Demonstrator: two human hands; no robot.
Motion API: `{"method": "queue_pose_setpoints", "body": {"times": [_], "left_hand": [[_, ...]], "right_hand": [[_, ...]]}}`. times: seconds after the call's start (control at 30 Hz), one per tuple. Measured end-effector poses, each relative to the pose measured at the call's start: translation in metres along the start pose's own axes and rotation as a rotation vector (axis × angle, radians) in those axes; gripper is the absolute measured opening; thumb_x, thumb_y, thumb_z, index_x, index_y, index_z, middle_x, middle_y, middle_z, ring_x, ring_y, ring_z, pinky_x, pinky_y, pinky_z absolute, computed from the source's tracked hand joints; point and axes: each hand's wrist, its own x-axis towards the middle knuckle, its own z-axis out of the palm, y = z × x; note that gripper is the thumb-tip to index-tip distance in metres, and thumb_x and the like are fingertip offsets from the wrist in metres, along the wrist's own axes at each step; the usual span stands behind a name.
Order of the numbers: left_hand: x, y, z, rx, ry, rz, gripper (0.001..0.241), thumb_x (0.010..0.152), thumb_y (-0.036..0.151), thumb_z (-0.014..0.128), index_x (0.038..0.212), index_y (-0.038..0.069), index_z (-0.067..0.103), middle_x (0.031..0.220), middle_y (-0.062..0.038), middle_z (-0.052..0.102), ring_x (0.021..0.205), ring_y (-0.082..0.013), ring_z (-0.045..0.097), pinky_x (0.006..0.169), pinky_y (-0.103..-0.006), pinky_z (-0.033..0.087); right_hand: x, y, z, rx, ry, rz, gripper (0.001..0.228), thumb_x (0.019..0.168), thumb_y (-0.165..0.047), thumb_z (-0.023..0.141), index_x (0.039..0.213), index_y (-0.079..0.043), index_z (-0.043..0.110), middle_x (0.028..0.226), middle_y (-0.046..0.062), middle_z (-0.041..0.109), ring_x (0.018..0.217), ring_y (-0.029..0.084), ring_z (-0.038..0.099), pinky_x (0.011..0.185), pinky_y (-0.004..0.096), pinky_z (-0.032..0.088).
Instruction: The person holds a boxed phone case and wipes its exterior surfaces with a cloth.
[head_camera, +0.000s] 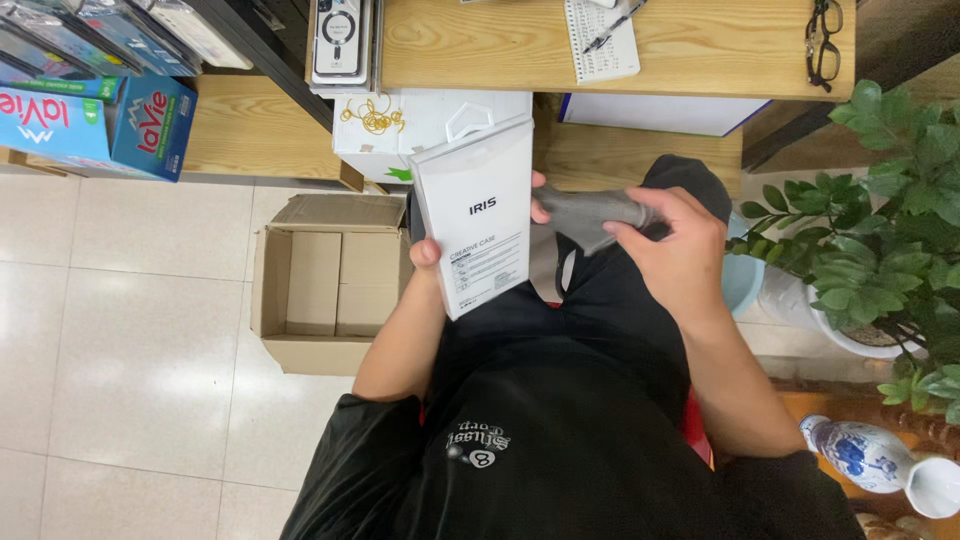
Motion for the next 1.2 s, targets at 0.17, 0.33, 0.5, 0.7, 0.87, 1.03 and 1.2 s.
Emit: {"method": "queue_pose_setpoints", "body": {"times": [0.17,0.33,0.5,0.7,0.87,1.03,1.2], "left_hand": [[0.012,0.011,0.002,0.062,-0.048,0.034,0.126,0.074,0.073,0.080,0.169,0.010,0.026,0.158,-0.042,0.035,0.123,-0.0524,0.058,0.092,-0.0576,0.052],[0.004,0.000,-0.004,0.078,0.071,-0.002,0.121,0.074,0.070,0.074,0.168,0.011,0.028,0.161,-0.040,0.035,0.129,-0.0517,0.058,0.099,-0.0545,0.049],[-0.004,-0.023,0.014,0.100,0.186,-0.043,0.114,0.081,0.066,0.072,0.169,0.007,0.030,0.167,-0.035,0.033,0.141,-0.0492,0.051,0.113,-0.0574,0.046],[-0.074,-0.094,-0.018,0.001,0.376,-0.137,0.087,0.095,0.051,0.065,0.162,0.002,0.040,0.154,-0.038,0.050,0.133,-0.0514,0.057,0.112,-0.0664,0.043],[-0.074,-0.097,-0.030,-0.101,0.315,-0.123,0.093,0.094,0.054,0.063,0.163,-0.001,0.034,0.156,-0.040,0.042,0.134,-0.0545,0.053,0.112,-0.0692,0.043],[-0.054,-0.088,-0.004,-0.236,0.260,-0.095,0.097,0.095,0.057,0.061,0.166,0.001,0.028,0.161,-0.039,0.031,0.139,-0.0553,0.046,0.116,-0.0673,0.039],[-0.022,-0.072,0.028,-0.363,0.203,-0.053,0.101,0.096,0.061,0.060,0.169,0.002,0.021,0.166,-0.037,0.019,0.145,-0.0561,0.038,0.120,-0.0655,0.035]], "right_hand": [[0.008,-0.016,-0.009,-0.529,-0.114,-0.307,0.017,0.080,-0.013,0.088,0.089,-0.003,0.077,0.118,0.016,0.064,0.113,0.042,0.062,0.095,0.055,0.050],[-0.007,0.061,-0.005,0.429,0.017,0.318,0.007,0.084,-0.009,0.071,0.089,-0.006,0.068,0.077,0.002,0.061,0.076,0.011,0.057,0.070,0.025,0.044],[-0.003,0.000,0.005,0.517,0.284,0.053,0.015,0.089,-0.004,0.076,0.096,0.002,0.065,0.089,0.011,0.060,0.088,0.014,0.059,0.078,0.028,0.046],[0.016,-0.081,0.028,0.197,0.101,-0.503,0.038,0.101,-0.022,0.069,0.114,0.014,0.071,0.126,0.038,0.068,0.115,0.048,0.069,0.096,0.056,0.057],[0.031,-0.080,0.027,-0.156,-0.031,-0.851,0.048,0.109,-0.038,0.049,0.121,-0.006,0.083,0.130,0.014,0.077,0.117,0.037,0.071,0.108,0.046,0.051],[0.031,-0.056,0.045,-0.421,0.082,-0.925,0.071,0.107,-0.064,0.050,0.140,-0.005,0.073,0.149,0.020,0.067,0.147,0.042,0.052,0.124,0.069,0.021],[0.020,-0.054,0.065,-0.426,0.051,-0.850,0.091,0.106,-0.074,0.039,0.161,-0.003,0.048,0.169,0.027,0.038,0.160,0.047,0.023,0.124,0.074,0.007]]}}
